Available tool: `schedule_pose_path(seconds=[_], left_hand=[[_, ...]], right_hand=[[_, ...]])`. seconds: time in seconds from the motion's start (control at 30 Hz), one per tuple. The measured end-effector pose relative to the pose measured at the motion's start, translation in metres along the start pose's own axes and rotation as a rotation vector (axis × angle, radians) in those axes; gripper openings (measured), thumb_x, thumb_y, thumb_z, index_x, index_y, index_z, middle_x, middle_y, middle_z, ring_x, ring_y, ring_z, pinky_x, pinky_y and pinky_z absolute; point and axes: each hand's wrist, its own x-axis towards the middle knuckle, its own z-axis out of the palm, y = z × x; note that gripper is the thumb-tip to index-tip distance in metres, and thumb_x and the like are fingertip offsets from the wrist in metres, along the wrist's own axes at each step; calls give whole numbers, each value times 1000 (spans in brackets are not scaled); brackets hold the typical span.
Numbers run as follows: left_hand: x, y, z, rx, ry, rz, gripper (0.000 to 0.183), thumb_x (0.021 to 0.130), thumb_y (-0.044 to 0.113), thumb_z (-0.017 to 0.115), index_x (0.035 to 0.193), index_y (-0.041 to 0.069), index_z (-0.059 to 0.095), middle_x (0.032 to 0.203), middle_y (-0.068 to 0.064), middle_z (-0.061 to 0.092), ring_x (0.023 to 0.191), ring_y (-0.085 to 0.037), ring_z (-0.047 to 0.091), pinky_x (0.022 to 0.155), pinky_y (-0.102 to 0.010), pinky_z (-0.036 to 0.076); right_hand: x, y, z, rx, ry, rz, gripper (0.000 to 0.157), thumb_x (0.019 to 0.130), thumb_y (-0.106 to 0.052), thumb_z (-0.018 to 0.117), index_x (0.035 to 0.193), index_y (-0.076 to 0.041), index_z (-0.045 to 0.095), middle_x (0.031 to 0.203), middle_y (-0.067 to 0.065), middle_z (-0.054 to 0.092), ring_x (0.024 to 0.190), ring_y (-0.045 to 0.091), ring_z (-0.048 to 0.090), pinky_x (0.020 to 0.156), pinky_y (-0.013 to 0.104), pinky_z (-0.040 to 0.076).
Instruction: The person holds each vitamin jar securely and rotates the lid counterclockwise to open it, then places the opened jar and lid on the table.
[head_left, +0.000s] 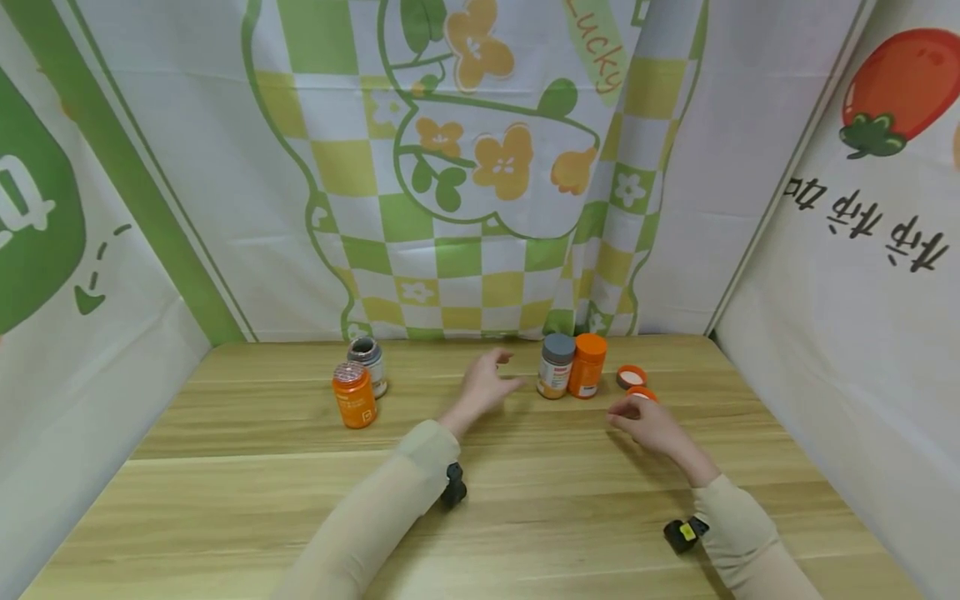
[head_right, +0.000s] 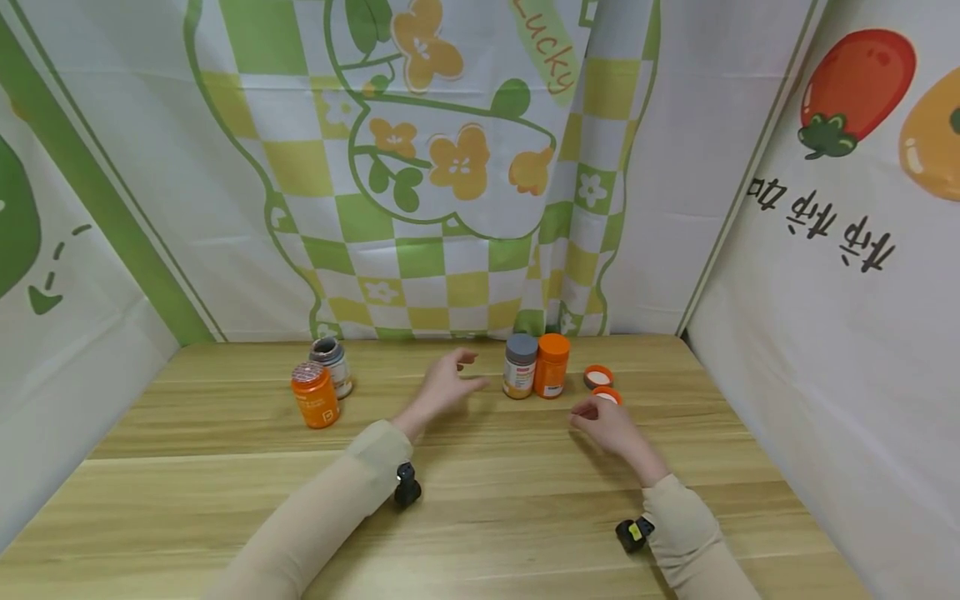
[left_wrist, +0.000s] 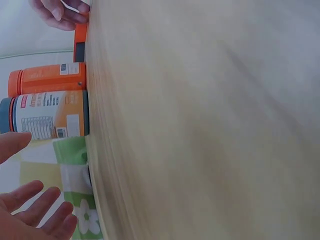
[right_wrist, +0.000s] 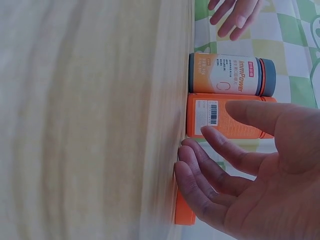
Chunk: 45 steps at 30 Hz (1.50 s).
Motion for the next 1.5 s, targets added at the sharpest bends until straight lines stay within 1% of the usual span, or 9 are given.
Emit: schedule_pose_path(seconds=[0.13, 0.37, 0.6, 0.8, 0.9, 1.07, 1.13, 1.33, 1.5], left_hand=[[3, 3, 8, -19, -9, 9, 58, 79, 26, 76, 127, 1, 55, 126, -18, 59, 118, -35, 53, 98, -45, 43], [7, 10, 18, -54, -35, -18, 62, 78, 28, 77, 129, 3, 53, 130, -16, 56, 121, -33, 52, 101, -44, 42], [14, 13, 30, -74, -65, -21, 65, 78, 26, 77, 133, 4, 50, 134, -18, 53, 123, -34, 50, 100, -45, 42], [19, 17, 40, -67, -70, -8, 64, 77, 29, 78, 132, 7, 51, 133, -15, 55, 122, -32, 51, 100, -44, 43], [20, 19, 43, -81, -69, -4, 62, 78, 29, 77, 131, 9, 52, 132, -13, 56, 122, -30, 52, 100, -44, 43], [20, 22, 48, -97, -51, 40, 59, 79, 26, 76, 129, 8, 53, 126, -12, 59, 119, -29, 54, 99, -43, 43], [20, 23, 49, -101, -48, 45, 59, 79, 24, 76, 130, 8, 52, 125, -12, 60, 118, -29, 55, 99, -43, 43], [21, 23, 50, -133, -50, 16, 58, 80, 22, 75, 131, 10, 51, 125, -10, 60, 118, -26, 55, 101, -43, 42], [20, 24, 49, -128, -34, 15, 54, 80, 19, 75, 128, 8, 53, 121, -11, 60, 116, -29, 55, 98, -42, 44]], right_hand=[[0, 0, 0, -15, 4, -6, 28, 93, -24, 59, 112, -3, 64, 106, 12, 67, 94, 24, 63, 68, 30, 50], [0, -1, 1, -15, 0, -5, 28, 93, -23, 59, 112, -3, 64, 106, 13, 67, 93, 24, 63, 68, 31, 50], [1, 0, 1, -23, 14, -11, 28, 93, -25, 59, 110, -4, 64, 105, 11, 67, 97, 26, 62, 76, 36, 51], [2, 2, 0, -7, 16, -9, 27, 93, -24, 59, 109, -3, 64, 105, 12, 67, 96, 25, 62, 72, 33, 51], [2, 2, 0, -4, 18, -7, 27, 93, -24, 59, 109, -3, 64, 105, 12, 67, 95, 25, 62, 72, 33, 50], [2, 3, -1, -15, 23, -14, 27, 93, -24, 59, 109, -4, 64, 104, 11, 67, 96, 25, 62, 76, 36, 50], [2, 3, -1, -15, 22, -15, 27, 93, -24, 59, 109, -4, 64, 104, 11, 67, 96, 25, 63, 76, 36, 50], [1, 3, -2, -12, 20, -10, 27, 93, -24, 59, 110, -3, 64, 105, 12, 67, 95, 25, 63, 74, 35, 50], [1, 3, -2, -11, 19, -7, 28, 92, -25, 59, 110, -3, 64, 105, 12, 67, 94, 24, 63, 72, 33, 50]])
